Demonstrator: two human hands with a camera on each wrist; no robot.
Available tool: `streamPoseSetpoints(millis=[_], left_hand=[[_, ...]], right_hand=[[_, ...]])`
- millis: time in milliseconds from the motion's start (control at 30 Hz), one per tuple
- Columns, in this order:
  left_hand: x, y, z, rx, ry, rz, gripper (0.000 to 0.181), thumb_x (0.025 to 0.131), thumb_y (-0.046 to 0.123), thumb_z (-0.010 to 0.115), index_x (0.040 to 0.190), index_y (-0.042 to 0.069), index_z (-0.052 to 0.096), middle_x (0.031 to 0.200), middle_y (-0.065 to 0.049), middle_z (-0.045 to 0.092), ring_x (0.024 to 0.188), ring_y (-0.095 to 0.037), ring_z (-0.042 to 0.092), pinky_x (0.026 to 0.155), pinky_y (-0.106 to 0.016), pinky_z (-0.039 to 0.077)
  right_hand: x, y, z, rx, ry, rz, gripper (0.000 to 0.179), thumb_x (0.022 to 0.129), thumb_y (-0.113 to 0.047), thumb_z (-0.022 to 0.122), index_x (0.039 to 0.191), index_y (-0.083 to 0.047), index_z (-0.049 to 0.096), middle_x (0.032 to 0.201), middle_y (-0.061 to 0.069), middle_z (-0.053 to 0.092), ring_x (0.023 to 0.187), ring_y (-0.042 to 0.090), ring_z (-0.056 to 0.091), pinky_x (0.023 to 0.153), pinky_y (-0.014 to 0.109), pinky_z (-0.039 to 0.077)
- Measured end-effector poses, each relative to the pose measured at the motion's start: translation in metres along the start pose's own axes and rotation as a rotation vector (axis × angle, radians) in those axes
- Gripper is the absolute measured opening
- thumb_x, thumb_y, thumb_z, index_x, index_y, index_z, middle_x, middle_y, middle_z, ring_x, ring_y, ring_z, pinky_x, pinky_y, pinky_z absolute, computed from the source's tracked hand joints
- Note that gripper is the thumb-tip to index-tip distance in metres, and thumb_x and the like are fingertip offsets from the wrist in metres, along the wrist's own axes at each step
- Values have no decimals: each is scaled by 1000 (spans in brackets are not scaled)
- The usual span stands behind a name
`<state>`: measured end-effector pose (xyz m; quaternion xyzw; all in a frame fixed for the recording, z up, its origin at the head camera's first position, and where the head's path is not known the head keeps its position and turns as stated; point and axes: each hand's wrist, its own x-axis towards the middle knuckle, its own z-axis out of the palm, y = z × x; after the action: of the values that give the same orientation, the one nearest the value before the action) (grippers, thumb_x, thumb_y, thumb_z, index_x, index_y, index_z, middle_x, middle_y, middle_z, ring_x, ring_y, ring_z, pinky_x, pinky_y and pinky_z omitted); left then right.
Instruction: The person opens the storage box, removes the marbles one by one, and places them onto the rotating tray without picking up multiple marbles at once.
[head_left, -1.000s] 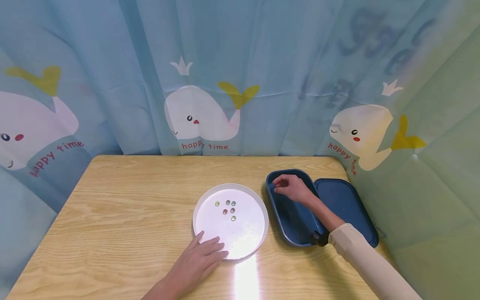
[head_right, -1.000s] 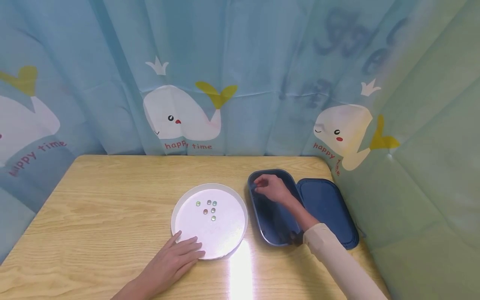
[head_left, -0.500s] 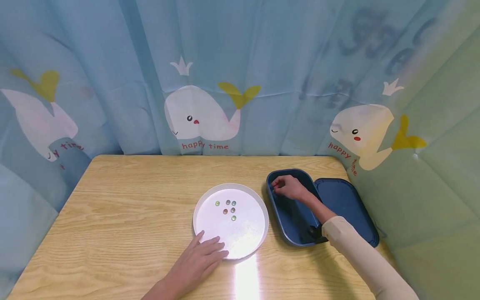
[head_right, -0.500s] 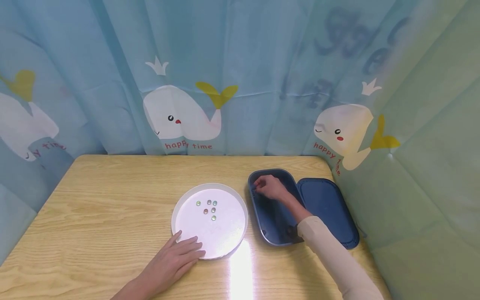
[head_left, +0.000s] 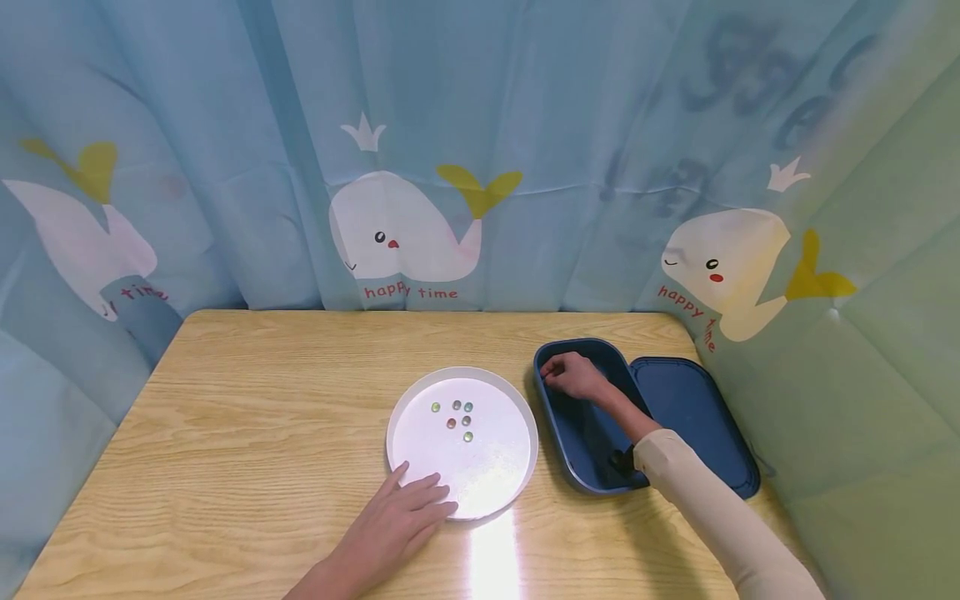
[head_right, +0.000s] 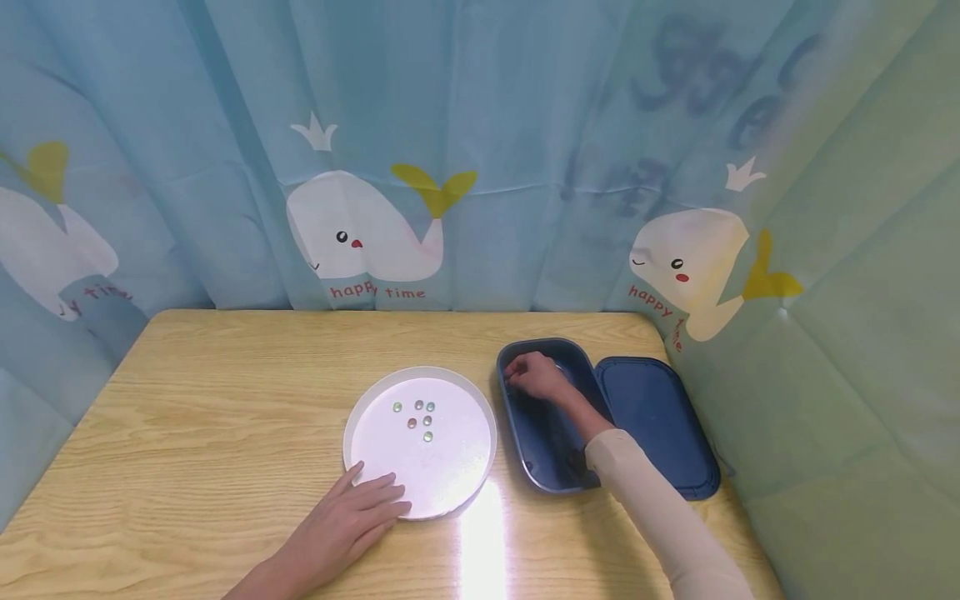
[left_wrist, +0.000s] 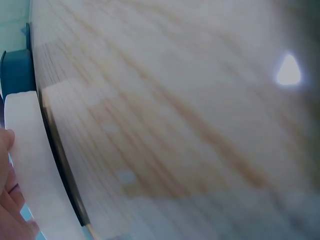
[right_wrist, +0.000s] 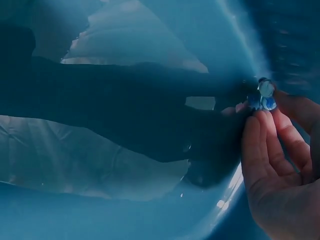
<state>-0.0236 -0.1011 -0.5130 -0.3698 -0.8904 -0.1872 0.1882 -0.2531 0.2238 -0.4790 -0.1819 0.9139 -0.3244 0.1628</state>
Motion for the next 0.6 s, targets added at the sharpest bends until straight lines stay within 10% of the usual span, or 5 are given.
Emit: streamPoseSetpoints(millis=[600], left_hand=[[-1, -2, 0, 0, 5, 6, 23, 90, 21, 65, 111, 21, 75, 118, 1, 71, 117, -20, 62, 105, -54, 35]], right_hand=[[-1, -3, 5, 1, 36, 4, 11, 89, -2, 63, 94, 2, 73, 82, 4, 69, 71, 14, 58, 63, 28, 50]])
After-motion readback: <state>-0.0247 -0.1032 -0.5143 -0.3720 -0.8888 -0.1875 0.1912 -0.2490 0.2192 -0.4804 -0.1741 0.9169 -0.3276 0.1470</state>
